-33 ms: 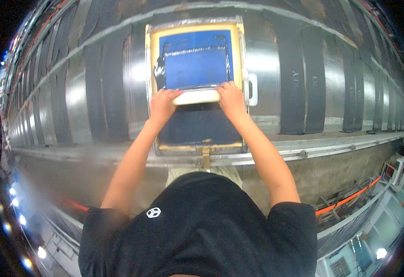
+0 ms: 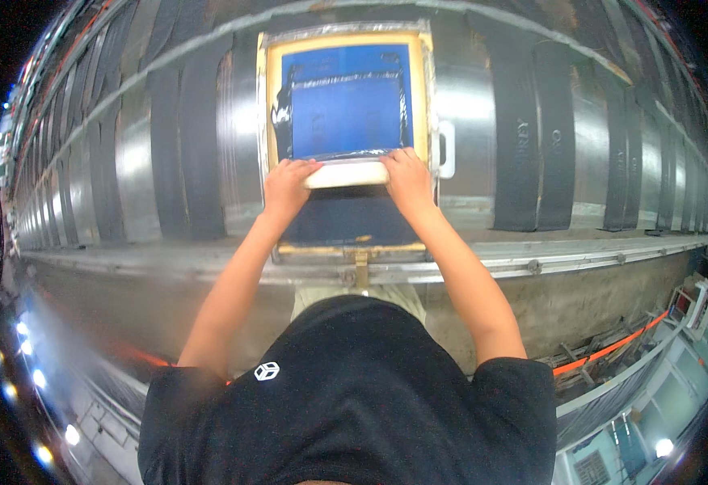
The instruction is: The person repeatedly pulls a squeegee across a screen-printing frame to spread blue ink over a mesh screen. The action is performed multiple times in a consistent back-and-forth motion on the same frame.
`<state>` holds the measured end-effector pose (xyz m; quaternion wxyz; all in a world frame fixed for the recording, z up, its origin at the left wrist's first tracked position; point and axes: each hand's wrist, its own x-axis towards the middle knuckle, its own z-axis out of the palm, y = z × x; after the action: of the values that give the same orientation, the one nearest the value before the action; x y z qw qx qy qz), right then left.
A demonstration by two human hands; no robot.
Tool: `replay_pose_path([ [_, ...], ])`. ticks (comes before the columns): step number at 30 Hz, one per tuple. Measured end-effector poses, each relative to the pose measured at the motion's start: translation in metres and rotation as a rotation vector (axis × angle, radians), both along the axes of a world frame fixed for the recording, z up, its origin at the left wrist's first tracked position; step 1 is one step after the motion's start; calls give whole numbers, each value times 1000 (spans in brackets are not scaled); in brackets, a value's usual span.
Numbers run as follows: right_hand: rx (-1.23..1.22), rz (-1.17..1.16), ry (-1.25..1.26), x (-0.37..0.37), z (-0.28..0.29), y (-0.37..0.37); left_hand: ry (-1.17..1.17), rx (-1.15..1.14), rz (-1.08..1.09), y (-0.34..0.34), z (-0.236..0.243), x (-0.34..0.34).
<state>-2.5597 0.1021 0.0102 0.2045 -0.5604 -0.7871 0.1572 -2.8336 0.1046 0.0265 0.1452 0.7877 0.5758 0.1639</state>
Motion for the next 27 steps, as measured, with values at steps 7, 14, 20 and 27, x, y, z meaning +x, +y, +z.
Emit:
replay_pose_path([
  [7, -52, 56, 10, -3, 13, -98, 44, -23, -26, -106, 6, -6],
  [14, 76, 120, -88, 9, 11, 97, -73, 12, -33, 77, 6, -12],
  [20, -171, -23, -213, 16, 13, 239, 141, -181, -70, 235, 16, 1],
  [27, -129, -88, -161, 8, -10, 170, 68, -63, -113, 174, -28, -12],
])
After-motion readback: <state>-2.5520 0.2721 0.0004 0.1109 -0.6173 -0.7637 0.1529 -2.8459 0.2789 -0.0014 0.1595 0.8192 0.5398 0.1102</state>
